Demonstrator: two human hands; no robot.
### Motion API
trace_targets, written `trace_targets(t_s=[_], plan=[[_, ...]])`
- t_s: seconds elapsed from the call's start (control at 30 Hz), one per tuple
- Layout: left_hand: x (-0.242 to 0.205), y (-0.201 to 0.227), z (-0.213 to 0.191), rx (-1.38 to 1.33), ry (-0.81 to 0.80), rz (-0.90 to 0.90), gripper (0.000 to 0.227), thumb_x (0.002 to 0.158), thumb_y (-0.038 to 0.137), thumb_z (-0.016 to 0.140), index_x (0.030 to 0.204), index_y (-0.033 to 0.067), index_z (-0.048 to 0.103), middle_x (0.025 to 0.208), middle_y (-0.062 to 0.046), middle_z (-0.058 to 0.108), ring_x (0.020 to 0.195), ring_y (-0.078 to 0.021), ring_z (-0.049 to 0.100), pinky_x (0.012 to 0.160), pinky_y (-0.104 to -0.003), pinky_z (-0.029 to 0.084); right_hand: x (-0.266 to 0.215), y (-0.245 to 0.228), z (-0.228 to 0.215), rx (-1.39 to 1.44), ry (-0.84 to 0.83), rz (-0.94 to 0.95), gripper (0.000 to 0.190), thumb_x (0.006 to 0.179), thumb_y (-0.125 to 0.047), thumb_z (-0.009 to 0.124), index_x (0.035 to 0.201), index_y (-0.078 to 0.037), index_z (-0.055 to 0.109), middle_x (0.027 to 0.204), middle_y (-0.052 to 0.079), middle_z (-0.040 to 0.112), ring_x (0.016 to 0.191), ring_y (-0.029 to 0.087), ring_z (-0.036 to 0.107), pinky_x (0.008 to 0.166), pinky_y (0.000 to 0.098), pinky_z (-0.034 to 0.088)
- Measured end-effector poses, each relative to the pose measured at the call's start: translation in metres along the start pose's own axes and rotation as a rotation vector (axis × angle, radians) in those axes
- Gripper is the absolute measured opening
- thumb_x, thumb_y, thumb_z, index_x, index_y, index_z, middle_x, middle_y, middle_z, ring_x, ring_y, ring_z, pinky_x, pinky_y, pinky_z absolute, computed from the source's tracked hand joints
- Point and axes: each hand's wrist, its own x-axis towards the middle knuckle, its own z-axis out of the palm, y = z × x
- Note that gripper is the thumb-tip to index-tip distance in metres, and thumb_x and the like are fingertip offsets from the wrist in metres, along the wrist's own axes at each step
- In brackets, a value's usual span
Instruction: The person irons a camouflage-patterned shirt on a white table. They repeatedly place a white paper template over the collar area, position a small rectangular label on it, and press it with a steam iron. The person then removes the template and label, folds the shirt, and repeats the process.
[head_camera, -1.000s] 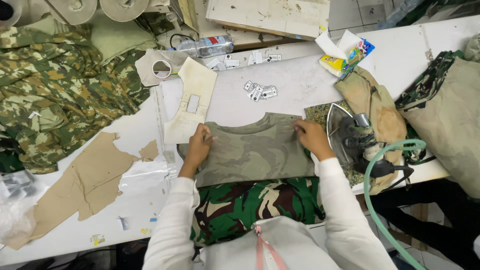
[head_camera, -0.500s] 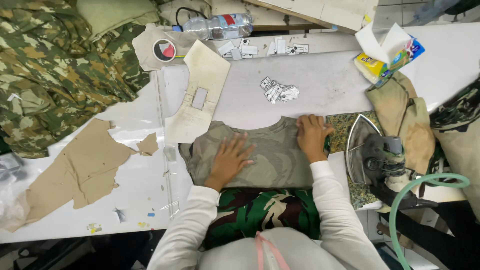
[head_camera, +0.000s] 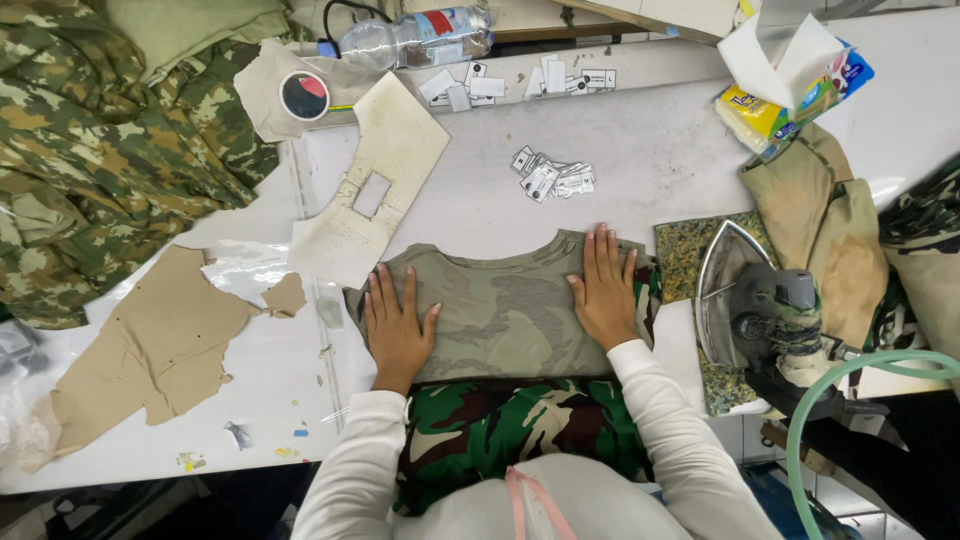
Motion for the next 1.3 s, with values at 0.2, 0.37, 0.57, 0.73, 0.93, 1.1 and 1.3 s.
trace_targets(t_s=[0.2,0.37,0.57,0.73,0.93,1.1,1.3], plan=[[0.000,-0.001,0.005,0.020,0.046,-0.038,0.070,0.085,0.057,0.031,0.138,0.0097,0.027,0.145,-0.020,0.017,0.134,-0.0320,0.014,0.107,-0.044,0.012,0.004,0.000,0.004,0.049,0.031,0.087,0.057,0.095,-0.034,0.027,0.140,-0.002,0.013,0.147,0.017,0.006,0.135,0.029,0.004,0.106,0.0489,-0.003],[0.000,-0.003,0.000,-0.048,0.090,-0.042,0.071,0.085,0.053,0.037,0.136,0.0035,0.028,0.144,-0.020,0.020,0.133,-0.0315,0.018,0.107,-0.044,0.014,0.002,0.002,0.008,0.016,0.102,0.014,0.054,0.093,-0.032,0.035,0.139,-0.006,0.024,0.145,0.019,0.011,0.134,0.033,0.008,0.106,0.0514,0.003],[0.004,-0.007,-0.001,-0.125,0.125,-0.036,0.066,0.086,0.047,0.040,0.134,0.0023,0.032,0.143,-0.018,0.023,0.133,-0.0304,0.019,0.106,-0.045,0.015,0.015,0.013,0.016,-0.160,0.420,-0.177,0.014,0.086,-0.025,0.061,0.099,-0.021,0.064,0.121,0.005,0.050,0.118,0.028,0.041,0.097,0.0587,0.021],[0.000,-0.008,0.000,-0.141,0.134,-0.024,0.063,0.086,0.045,0.041,0.132,0.0024,0.033,0.142,-0.018,0.025,0.133,-0.0299,0.020,0.107,-0.043,0.015,0.025,0.013,0.009,-0.243,0.428,-0.185,0.020,0.073,-0.013,0.070,0.068,-0.016,0.051,0.093,0.000,0.051,0.107,0.024,0.049,0.090,0.0527,0.021],[0.002,-0.008,-0.001,-0.159,0.138,-0.021,0.062,0.086,0.044,0.042,0.132,0.0025,0.033,0.143,-0.017,0.023,0.133,-0.0289,0.019,0.107,-0.043,0.015,0.060,-0.091,0.013,0.112,0.165,-0.222,0.018,0.076,-0.023,0.064,0.091,-0.019,0.055,0.097,-0.001,0.044,0.094,0.023,0.041,0.077,0.0401,0.023],[0.002,-0.009,-0.002,-0.222,0.193,-0.019,0.059,0.085,0.041,0.045,0.128,0.0011,0.036,0.140,-0.018,0.027,0.131,-0.0304,0.023,0.106,-0.043,0.018,0.071,-0.146,0.044,0.062,0.227,-0.409,0.012,0.079,-0.024,0.061,0.082,-0.012,0.059,0.081,0.002,0.047,0.084,0.023,0.045,0.074,0.0429,0.025],[0.000,-0.015,0.010,-0.263,0.389,-0.086,0.056,0.081,0.036,0.054,0.125,0.0050,0.039,0.132,-0.020,0.030,0.126,-0.0360,0.028,0.103,-0.050,0.021,0.074,-0.150,0.055,0.098,0.337,-0.426,0.008,0.081,-0.012,0.061,0.076,-0.012,0.055,0.077,0.002,0.051,0.087,0.020,0.049,0.075,0.0436,0.023]])
